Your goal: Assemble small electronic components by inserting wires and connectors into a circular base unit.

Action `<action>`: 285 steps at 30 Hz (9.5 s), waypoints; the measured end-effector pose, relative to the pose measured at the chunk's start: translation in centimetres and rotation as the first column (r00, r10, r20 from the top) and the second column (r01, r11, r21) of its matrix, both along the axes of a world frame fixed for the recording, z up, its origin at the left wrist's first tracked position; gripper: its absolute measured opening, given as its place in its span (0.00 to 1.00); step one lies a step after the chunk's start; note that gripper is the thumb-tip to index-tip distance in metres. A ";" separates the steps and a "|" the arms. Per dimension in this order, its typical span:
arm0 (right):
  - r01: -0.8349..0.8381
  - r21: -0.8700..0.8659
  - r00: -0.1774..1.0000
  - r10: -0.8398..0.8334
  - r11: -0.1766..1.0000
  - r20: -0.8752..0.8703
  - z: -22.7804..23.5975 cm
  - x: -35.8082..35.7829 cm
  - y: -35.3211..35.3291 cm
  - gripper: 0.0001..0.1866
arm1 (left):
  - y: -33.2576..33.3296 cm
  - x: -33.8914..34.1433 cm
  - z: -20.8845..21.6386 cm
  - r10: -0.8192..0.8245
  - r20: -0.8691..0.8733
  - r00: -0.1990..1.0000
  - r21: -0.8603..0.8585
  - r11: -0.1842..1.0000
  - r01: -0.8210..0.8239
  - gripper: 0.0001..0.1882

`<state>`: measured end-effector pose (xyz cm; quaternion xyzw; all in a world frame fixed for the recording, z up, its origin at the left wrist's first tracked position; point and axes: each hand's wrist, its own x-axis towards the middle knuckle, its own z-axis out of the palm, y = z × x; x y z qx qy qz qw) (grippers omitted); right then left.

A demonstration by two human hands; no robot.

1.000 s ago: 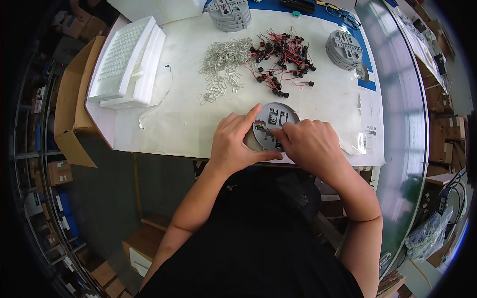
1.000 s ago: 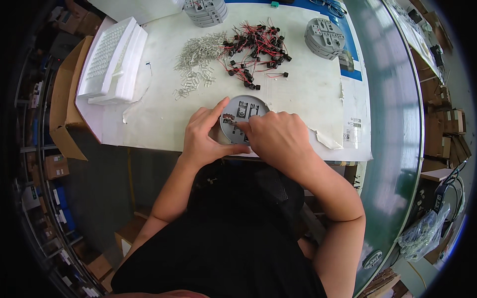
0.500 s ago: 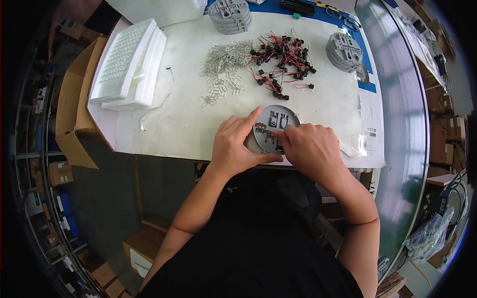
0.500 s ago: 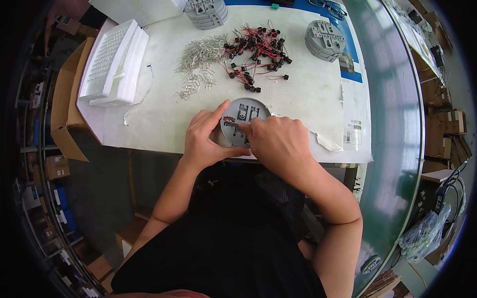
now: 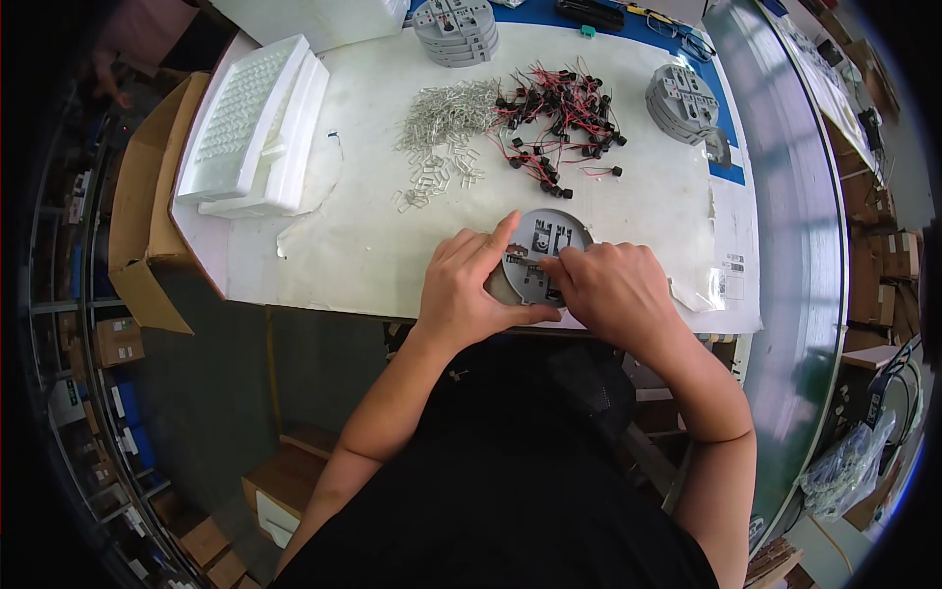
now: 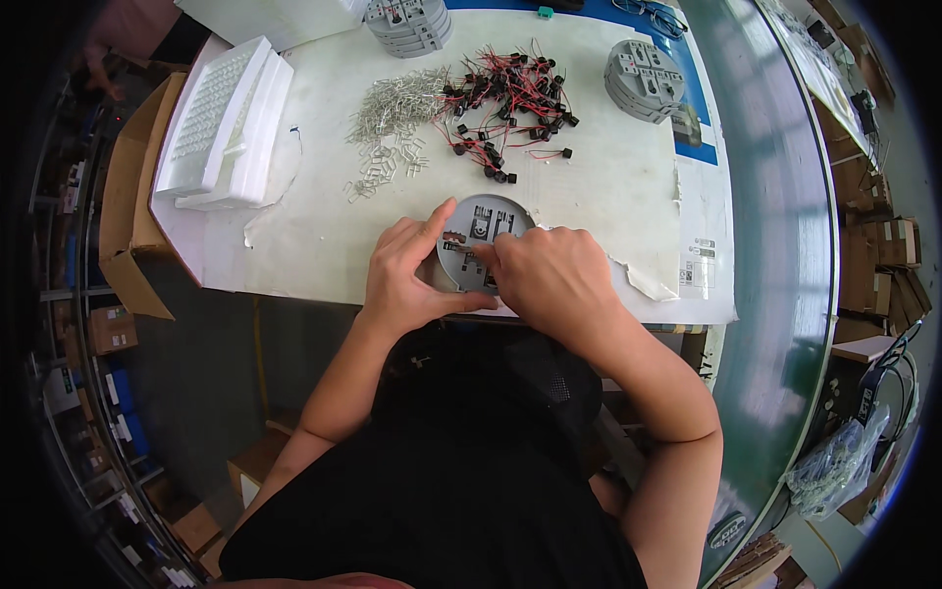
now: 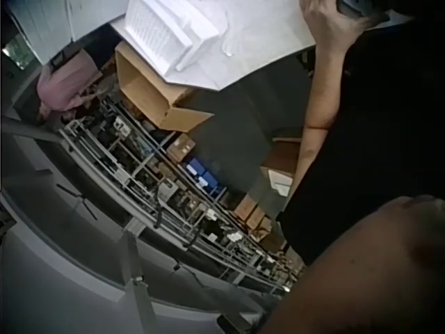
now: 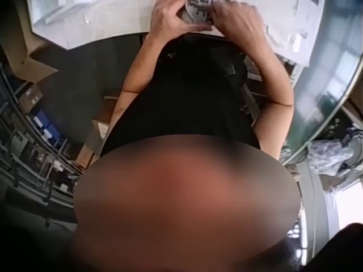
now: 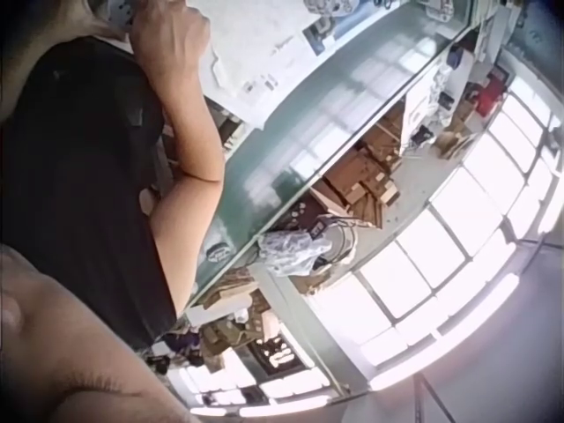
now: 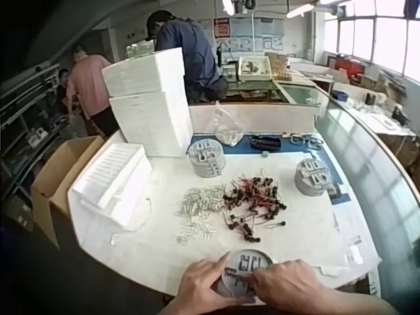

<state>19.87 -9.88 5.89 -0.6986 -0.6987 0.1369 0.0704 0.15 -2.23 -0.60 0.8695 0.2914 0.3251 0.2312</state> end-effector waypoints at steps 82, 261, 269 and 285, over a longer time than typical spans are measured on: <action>0.170 0.242 0.944 -0.088 0.955 -0.319 -4.0 25.0 5.0 0.57 | 0.3 -3.6 0.4 0.175 0.008 0.985 0.127 0.976 -0.174 0.10; 0.360 -0.005 0.855 -0.332 0.933 -0.399 -3.1 -1.4 3.7 0.14 | -0.6 -1.0 -0.9 0.103 0.279 0.955 -0.054 0.994 -0.092 0.19; 0.373 -0.038 0.830 -0.352 0.927 -0.432 -3.8 -1.4 3.2 0.14 | -2.5 -0.2 -0.9 0.183 0.166 0.969 0.094 0.975 -0.200 0.19; 0.251 -0.103 0.827 -0.269 0.962 -0.493 -2.5 0.3 2.6 0.16 | -2.3 0.0 -1.3 0.187 0.234 0.954 -0.004 0.981 -0.192 0.18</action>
